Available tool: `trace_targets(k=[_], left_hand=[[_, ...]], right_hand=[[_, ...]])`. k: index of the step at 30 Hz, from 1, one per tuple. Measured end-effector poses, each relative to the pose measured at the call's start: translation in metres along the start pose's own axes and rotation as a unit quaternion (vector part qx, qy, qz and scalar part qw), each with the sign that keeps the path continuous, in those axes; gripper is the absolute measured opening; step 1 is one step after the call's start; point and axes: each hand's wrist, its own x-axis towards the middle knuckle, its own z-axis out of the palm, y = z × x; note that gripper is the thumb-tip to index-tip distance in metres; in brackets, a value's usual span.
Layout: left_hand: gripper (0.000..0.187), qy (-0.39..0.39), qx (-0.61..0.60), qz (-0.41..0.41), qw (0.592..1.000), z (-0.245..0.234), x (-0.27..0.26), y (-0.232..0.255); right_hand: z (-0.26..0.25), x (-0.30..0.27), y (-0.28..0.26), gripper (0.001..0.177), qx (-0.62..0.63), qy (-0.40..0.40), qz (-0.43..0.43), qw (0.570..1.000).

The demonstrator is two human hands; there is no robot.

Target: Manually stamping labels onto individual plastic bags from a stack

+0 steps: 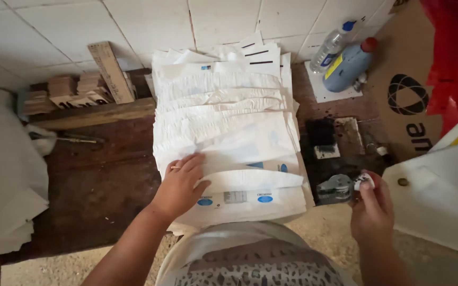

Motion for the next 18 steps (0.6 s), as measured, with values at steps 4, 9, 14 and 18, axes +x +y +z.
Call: trace_targets(k=[4, 9, 14, 18], left_hand=[[0.023, -0.019, 0.006, 0.001, 1.000, 0.005, 0.008, -0.005], [0.032, -0.049, 0.054, 0.025, 0.997, 0.015, 0.012, -0.002], [0.085, 0.034, 0.129, 0.093, 0.987, 0.037, 0.010, -0.002], [0.091, 0.000, 0.124, 0.062, 0.990, 0.036, 0.022, 0.018]], right_hand=[[-0.014, 0.014, 0.028, 0.040, 0.053, -0.005, -0.012, 0.999], [-0.003, 0.005, 0.022, 0.015, 0.039, 0.033, 0.063, 0.997], [0.005, -0.007, 0.038, 0.019, 0.014, 0.026, 0.062, 0.998], [0.037, -0.028, 0.025, 0.023, 0.027, -0.003, 0.117, 0.993]])
